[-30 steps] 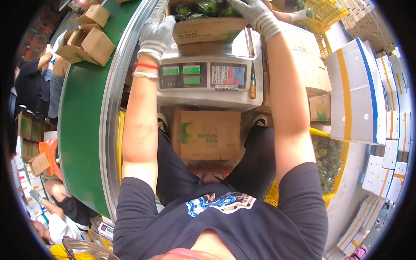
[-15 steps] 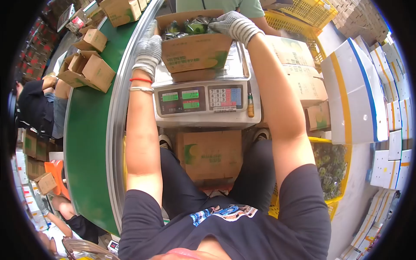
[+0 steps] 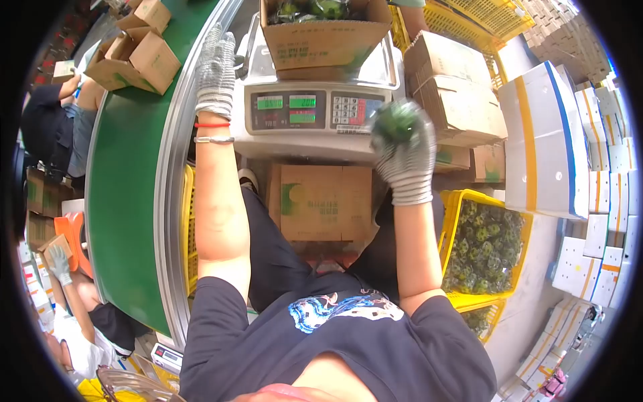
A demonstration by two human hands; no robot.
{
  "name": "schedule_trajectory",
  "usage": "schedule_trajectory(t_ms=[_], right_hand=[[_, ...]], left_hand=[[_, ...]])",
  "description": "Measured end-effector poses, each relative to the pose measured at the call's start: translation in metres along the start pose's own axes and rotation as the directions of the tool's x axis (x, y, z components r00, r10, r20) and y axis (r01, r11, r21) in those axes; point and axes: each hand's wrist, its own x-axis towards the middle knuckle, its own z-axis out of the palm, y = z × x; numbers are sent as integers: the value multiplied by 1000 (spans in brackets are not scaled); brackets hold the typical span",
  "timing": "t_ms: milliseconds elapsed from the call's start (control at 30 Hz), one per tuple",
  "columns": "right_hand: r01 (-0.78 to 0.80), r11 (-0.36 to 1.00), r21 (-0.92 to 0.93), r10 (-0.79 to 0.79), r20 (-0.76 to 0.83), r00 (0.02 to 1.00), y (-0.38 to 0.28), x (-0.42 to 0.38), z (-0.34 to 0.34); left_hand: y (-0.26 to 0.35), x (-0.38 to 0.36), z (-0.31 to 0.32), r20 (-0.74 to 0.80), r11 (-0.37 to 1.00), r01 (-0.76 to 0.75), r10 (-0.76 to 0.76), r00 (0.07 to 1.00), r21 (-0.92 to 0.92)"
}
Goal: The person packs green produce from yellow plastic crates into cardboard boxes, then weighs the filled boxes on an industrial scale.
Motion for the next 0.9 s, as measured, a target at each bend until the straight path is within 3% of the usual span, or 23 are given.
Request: schedule_trajectory(t_ms=[33, 67, 100, 133, 167, 200, 267, 367, 467, 500, 567, 600, 633, 667, 700, 733, 767, 833, 900], right_hand=[[5, 995, -99, -14, -94, 995, 23, -6, -9], [-40, 941, -336, -65, -296, 953, 51, -14, -18], [-162, 560, -812, -23, -211, 977, 60, -18, 0], [-57, 346, -936, -95, -96, 991, 89, -27, -20], [77, -408, -910, -71, 115, 991, 106, -30, -40], [-182, -481, -857, 2, -209, 978, 122, -33, -25], [-342, -695, -632, 91, -550, 830, 155, -32, -47], [-373, -732, -570, 83, -618, 782, 190, -46, -103], [-339, -755, -561, 94, -604, 791, 178, -44, -93], [-278, -734, -620, 107, -510, 854, 169, -40, -86], [-128, -697, -705, 110, -282, 953, 130, -14, -39], [-38, -555, -831, 61, -86, 994, 104, -1, -7], [87, -405, -910, -26, 106, 994, 75, 14, 37], [367, -336, -867, -176, 440, 880, 49, 34, 73], [392, -242, -887, -272, 450, 850, 29, 51, 109], [513, -412, -753, -258, 636, 727, 9, 78, 131], [587, -570, -575, -206, 791, 576, -10, 109, 146], [575, -648, -500, 13, 747, 664, -26, 170, 159], [552, -738, -389, 320, 518, 793, -37, 211, 148]], left_hand=[[0, -2, -5, 4, 997, 54, -54, 999, -61], [3, -4, -5, -8, 991, 87, -89, 996, -102], [6, -5, -5, -18, 983, 118, -122, 992, -143], [10, -8, -5, -2, 973, 117, -119, 993, -199], [15, -12, -5, 16, 960, 115, -115, 993, -255], [18, -14, -6, 33, 944, 110, -105, 994, -312], [12, -6, -5, 42, 938, 155, -149, 988, -310], [19, -8, -4, 33, 950, 119, -114, 993, -287], [21, -7, -3, 67, 946, 184, -172, 983, -268], [22, -7, -2, 81, 944, 194, -178, 981, -268], [13, -2, 4, 68, 966, 26, -8, 998, -256], [8, 0, 9, 63, 966, -59, 78, 995, -253], [16, -3, 16, 44, 927, -107, 131, 990, -358], [18, -3, 21, 58, 943, -138, 163, 985, -304], [17, -2, 27, 72, 952, -176, 200, 977, -249], [19, -2, 32, 83, 968, -161, 180, 980, -190], [25, -3, 36, 57, 959, -279, 282, 958, -56], [26, -7, 43, 52, 934, -358, 356, 933, 15], [22, -11, 50, 27, 919, -376, 376, 926, 119]])
